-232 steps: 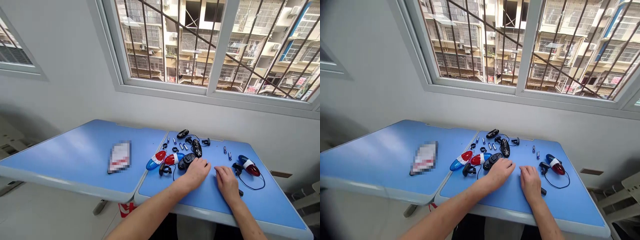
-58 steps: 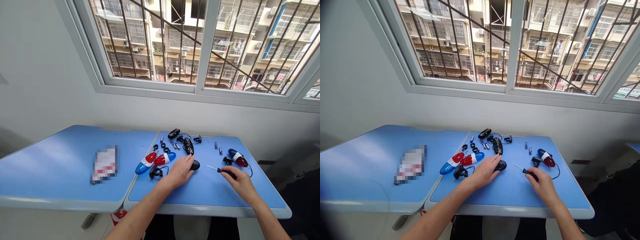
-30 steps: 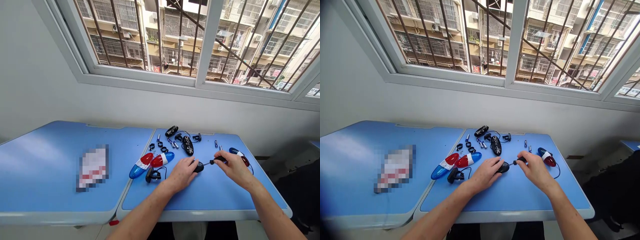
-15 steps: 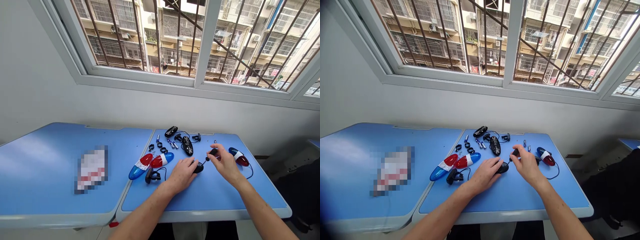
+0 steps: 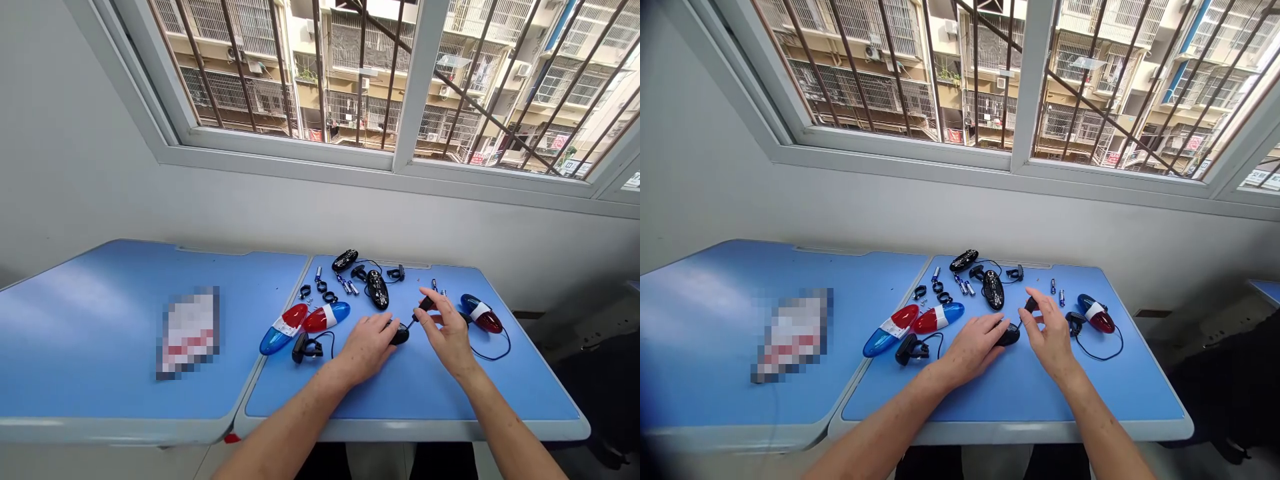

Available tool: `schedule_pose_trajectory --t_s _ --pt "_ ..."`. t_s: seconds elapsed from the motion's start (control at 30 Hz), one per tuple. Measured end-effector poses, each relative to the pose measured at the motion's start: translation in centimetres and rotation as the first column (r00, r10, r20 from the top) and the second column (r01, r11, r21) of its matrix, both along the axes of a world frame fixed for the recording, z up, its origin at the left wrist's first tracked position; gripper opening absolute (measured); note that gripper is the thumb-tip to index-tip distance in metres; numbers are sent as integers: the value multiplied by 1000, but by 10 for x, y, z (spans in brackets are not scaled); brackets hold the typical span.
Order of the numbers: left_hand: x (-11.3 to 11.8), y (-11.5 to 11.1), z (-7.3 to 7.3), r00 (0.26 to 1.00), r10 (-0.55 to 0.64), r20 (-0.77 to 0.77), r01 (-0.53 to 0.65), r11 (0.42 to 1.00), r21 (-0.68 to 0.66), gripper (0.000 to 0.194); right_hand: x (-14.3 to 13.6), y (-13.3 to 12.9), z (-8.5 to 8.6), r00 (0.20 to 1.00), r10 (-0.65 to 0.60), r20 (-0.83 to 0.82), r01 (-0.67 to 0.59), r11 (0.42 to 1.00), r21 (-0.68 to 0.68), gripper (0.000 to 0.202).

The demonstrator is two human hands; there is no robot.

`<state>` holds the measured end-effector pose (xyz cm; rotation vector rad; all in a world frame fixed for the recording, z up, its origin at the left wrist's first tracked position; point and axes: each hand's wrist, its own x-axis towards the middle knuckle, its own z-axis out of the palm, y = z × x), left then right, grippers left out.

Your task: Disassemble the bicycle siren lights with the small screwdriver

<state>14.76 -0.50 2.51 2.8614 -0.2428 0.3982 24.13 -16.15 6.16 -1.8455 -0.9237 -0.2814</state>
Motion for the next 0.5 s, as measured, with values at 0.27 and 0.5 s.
schedule_pose_trajectory --t_s 0.27,0.5 --pt "2 0 0 1000 10 -6 -10 1000 -29 43 2 3 -2 998 -59 14 58 998 29 34" --pt "2 -1 4 1000 1 -22 -1 1000 -9 42 7 -1 -3 999 21 -28 -21 999 26 32"
